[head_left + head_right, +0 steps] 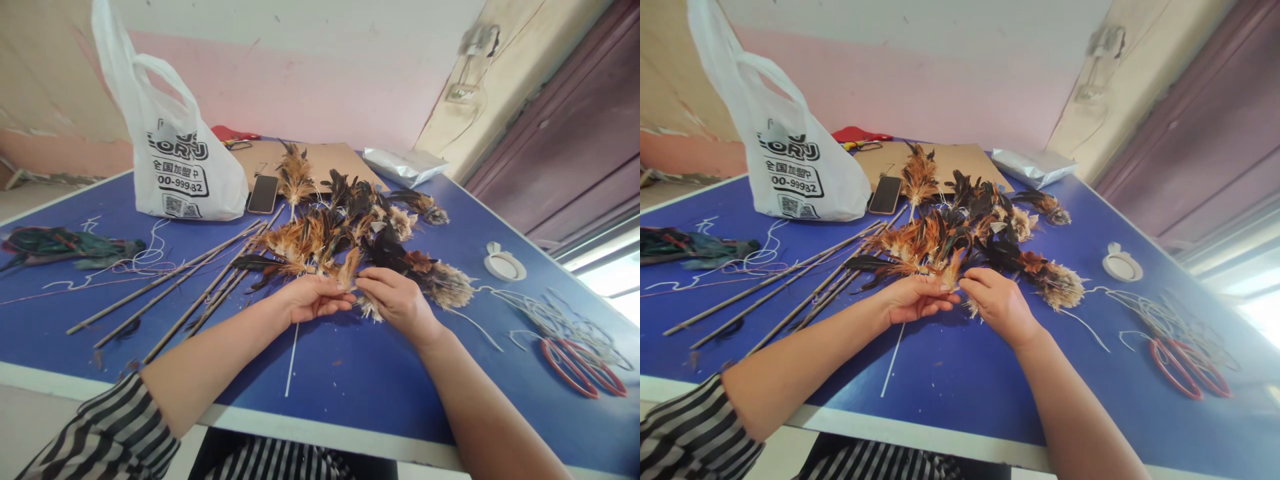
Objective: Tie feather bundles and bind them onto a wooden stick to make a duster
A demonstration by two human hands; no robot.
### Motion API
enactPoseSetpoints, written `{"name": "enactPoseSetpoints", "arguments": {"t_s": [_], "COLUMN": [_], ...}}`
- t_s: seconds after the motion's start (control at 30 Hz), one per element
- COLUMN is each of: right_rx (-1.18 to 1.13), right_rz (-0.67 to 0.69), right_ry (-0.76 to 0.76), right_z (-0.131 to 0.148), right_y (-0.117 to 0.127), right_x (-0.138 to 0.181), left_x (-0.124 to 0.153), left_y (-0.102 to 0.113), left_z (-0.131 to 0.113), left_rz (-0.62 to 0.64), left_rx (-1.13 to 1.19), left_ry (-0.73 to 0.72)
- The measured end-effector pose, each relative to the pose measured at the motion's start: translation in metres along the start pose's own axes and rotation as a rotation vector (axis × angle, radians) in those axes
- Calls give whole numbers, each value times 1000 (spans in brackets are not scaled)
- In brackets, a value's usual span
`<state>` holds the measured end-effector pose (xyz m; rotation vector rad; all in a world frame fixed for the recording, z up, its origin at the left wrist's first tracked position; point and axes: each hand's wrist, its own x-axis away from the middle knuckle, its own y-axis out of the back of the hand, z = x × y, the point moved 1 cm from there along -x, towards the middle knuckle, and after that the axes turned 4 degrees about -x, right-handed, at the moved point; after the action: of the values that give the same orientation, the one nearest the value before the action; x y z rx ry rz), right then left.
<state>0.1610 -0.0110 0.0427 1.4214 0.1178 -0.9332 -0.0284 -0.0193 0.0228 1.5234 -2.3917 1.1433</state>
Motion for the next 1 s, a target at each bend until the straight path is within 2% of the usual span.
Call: {"name": "enactPoseSetpoints", "arguments": {"t_s": [0.17, 0.33, 0.6, 0.7, 0.87, 1.0], "right_rx": [98, 177, 220, 224, 299, 324], "right_rz": [74, 85, 73, 44, -89, -91], "right_ry": [86, 127, 161, 137, -9, -22], "right_z": [7, 10, 13, 7, -10, -9], "right_y": [-2, -1, -3, -3, -3, -4], "right_x": [-1, -3, -5, -3, 4, 3], "left_x": [-1, 1, 1, 2, 6, 6], "left_y": [1, -1, 1, 0, -9, -15], "left_z": [1, 0, 1, 2, 6, 12], "left_rz": [24, -5, 50, 90, 63, 82], "left_rx": [10, -17, -92, -112, -88, -58], "left_ry": [22, 57, 35, 43, 41, -8]}}
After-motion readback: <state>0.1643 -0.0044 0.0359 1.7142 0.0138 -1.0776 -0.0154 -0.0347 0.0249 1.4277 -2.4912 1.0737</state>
